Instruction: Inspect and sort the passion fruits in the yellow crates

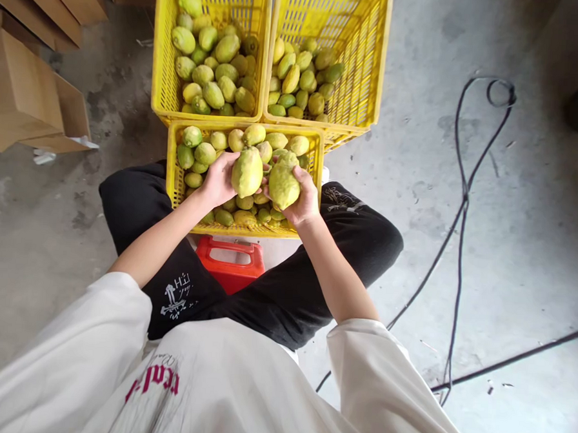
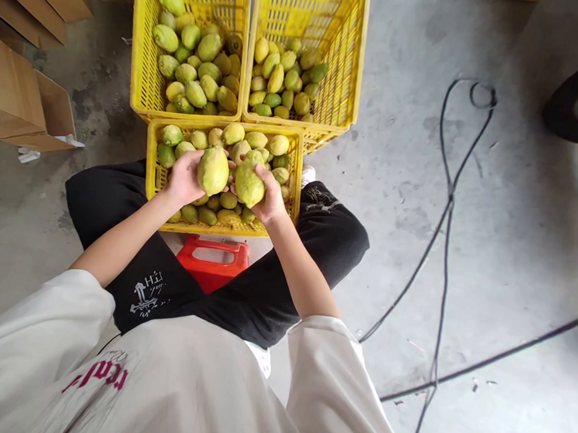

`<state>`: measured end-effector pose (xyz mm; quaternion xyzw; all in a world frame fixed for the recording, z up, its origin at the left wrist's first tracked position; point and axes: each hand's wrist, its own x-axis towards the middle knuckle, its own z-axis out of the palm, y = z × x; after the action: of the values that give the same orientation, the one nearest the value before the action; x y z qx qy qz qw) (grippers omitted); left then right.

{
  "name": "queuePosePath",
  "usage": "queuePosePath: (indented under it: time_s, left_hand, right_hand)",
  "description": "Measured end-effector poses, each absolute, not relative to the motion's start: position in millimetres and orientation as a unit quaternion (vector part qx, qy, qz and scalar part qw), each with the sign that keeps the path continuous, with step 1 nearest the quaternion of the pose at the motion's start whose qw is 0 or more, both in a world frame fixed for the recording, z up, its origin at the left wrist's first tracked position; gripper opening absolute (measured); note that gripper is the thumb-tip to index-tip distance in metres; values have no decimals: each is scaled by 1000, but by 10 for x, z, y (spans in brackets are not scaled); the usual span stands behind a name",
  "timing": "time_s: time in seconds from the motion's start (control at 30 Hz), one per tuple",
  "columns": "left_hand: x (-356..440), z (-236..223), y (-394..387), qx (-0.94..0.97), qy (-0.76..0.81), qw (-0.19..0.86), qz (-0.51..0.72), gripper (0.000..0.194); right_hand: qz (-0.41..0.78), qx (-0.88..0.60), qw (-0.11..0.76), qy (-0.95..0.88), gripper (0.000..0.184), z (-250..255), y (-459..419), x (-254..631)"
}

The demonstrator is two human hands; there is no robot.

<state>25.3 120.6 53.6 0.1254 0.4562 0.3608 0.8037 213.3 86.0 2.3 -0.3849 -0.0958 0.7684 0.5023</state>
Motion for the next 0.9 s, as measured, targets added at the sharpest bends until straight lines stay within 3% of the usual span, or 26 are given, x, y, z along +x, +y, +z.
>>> queuePosePath:
  time_s: [0.17, 0.43, 0.63, 0.9]
  left_hand:
    - [269, 435, 1168, 143, 469, 799, 348, 50]
    - [241, 348, 1196, 66, 431, 813, 386, 55]
    - [191, 467, 1206, 52, 408, 816, 406, 56]
    - [212, 550, 1167, 52, 419, 804, 418, 46]
  right_hand:
    - [767, -404, 490, -93, 19, 75, 871, 2127]
    - [772, -397, 486, -104, 43, 104, 858, 2134]
    - [796, -348, 488, -89, 42, 82, 879, 2159]
    - [747, -437, 493, -90, 27, -5, 840, 2181]
